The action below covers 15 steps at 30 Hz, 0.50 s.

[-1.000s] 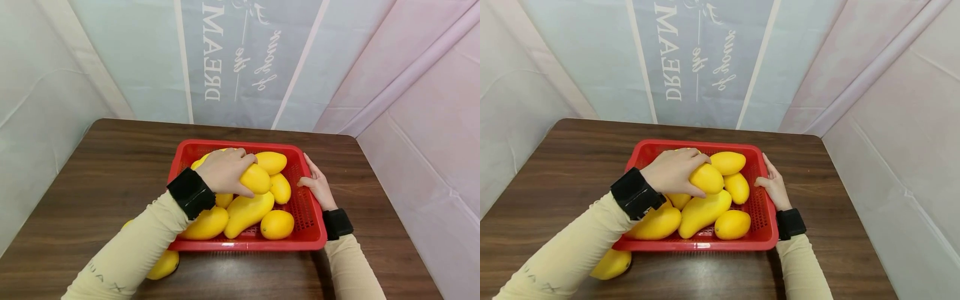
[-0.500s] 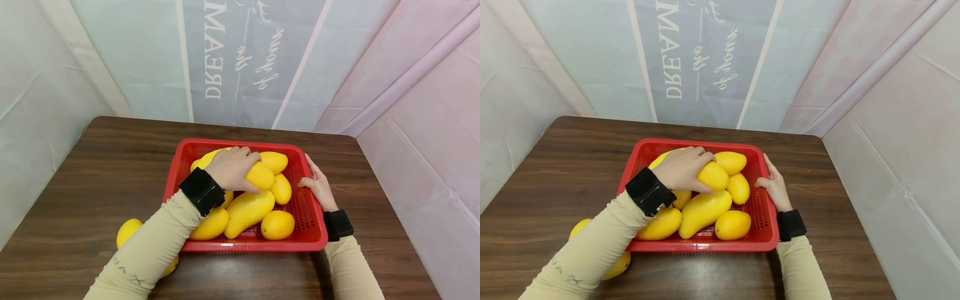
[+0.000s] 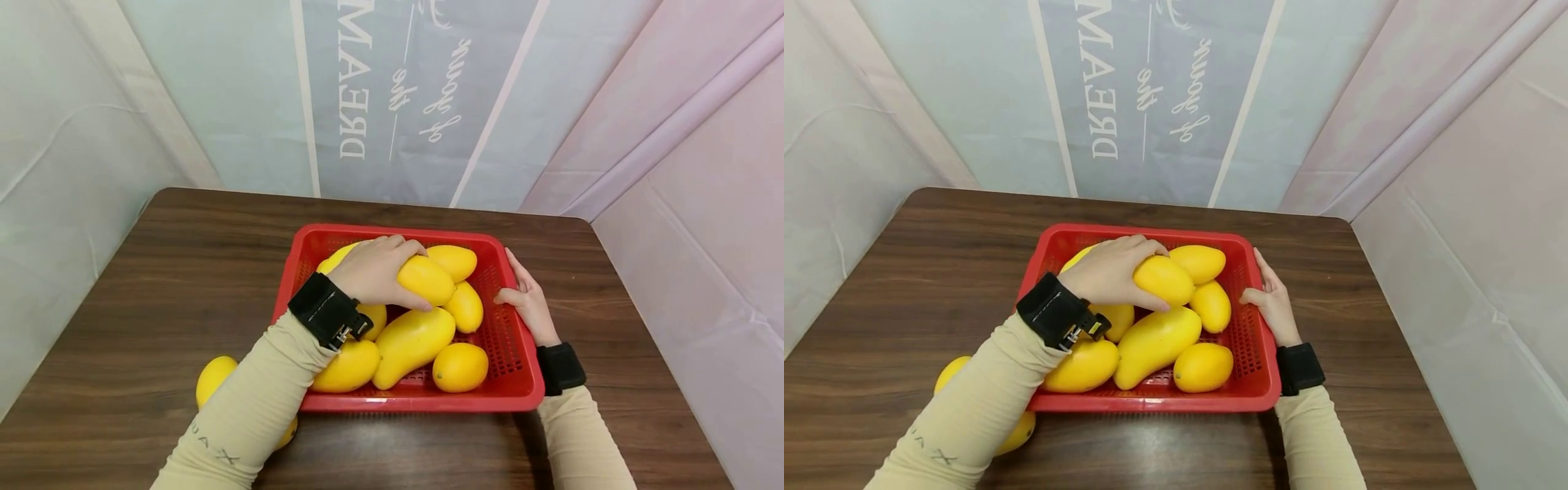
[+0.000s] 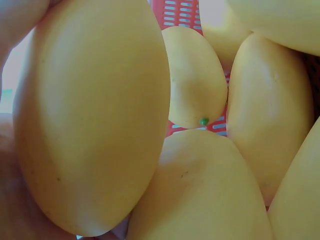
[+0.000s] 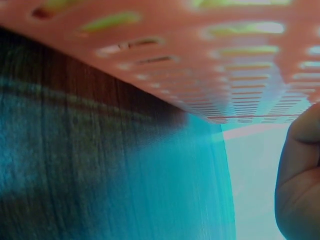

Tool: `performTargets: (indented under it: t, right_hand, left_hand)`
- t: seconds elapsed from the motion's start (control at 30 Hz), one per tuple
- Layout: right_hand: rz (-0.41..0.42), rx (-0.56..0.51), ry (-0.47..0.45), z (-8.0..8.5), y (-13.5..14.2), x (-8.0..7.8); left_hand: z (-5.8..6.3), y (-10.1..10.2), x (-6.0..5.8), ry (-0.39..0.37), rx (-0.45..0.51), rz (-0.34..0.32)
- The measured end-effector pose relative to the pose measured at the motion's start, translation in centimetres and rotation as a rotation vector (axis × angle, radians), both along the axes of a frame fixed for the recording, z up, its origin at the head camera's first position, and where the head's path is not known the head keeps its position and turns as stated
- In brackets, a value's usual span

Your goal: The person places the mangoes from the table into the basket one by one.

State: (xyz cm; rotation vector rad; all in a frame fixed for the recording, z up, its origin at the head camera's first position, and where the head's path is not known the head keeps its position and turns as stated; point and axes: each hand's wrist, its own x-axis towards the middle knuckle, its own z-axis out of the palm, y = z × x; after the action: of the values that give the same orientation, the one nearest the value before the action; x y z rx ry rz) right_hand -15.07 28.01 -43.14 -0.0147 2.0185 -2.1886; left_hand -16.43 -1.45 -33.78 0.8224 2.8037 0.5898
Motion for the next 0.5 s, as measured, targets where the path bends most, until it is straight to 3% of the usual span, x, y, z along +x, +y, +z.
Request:
performTargets:
  t: [0.3, 0.5]
  right_hand:
    - [0.0, -0.006, 0.005, 0.14, -0.07, 0.06]
    - [-0.001, -0.013, -0.003, 0.19, -0.13, 0.17]
  left_hand:
    - [-0.27, -0.29, -0.22, -0.016, 0.053, 0.003]
    - [-0.61, -0.21, -0.22, -0.017, 0.045, 0.046]
